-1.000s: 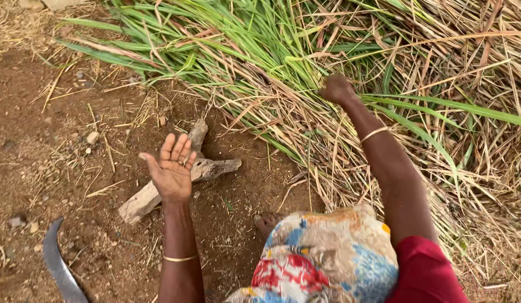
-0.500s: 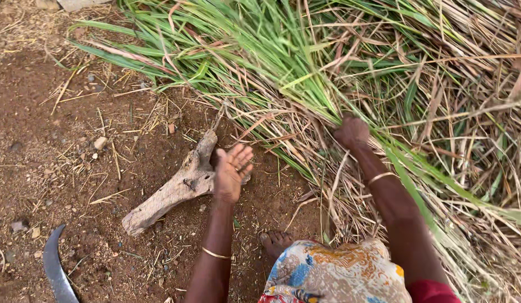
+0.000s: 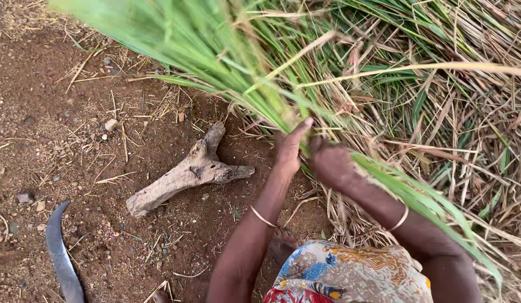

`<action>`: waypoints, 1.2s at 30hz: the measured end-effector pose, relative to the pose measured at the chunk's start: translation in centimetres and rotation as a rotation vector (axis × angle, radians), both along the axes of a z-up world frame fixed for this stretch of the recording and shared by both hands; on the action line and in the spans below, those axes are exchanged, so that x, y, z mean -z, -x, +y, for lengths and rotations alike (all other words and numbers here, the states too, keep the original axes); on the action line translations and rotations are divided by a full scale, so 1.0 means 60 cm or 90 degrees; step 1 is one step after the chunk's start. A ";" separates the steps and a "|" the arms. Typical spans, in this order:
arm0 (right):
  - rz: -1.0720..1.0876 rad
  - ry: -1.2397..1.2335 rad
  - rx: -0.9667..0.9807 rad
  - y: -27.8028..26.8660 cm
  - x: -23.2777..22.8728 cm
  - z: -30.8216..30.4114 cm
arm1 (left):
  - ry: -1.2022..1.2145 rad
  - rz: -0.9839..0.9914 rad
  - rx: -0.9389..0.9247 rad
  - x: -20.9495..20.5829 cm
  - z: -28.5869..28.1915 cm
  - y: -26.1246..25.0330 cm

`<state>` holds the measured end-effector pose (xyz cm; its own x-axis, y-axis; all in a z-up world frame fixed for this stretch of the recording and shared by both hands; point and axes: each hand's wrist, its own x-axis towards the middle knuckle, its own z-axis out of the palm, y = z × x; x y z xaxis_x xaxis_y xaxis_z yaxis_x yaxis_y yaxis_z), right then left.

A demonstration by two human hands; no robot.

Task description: The person uses a machete to cut bundles of long green grass placed on a log on the ground.

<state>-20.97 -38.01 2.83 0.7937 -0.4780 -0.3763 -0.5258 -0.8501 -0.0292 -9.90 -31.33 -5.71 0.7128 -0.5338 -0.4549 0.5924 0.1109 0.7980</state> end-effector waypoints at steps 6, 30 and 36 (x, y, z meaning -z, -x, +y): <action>-0.042 -0.046 -0.191 0.082 0.024 0.001 | 0.093 0.102 -0.160 0.075 0.082 -0.003; -0.220 0.019 -0.348 -0.108 -0.304 0.045 | 0.596 -0.308 -0.220 -0.408 0.301 -0.315; -0.144 -0.053 -0.442 -0.260 -0.201 0.194 | 0.341 -0.172 -0.490 -0.301 0.494 -0.373</action>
<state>-5.39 -26.39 14.89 0.9659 0.1860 -0.1804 0.1594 -0.9754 -0.1520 12.49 -1.70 12.38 0.9978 0.0331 -0.0572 0.0101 0.7785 0.6276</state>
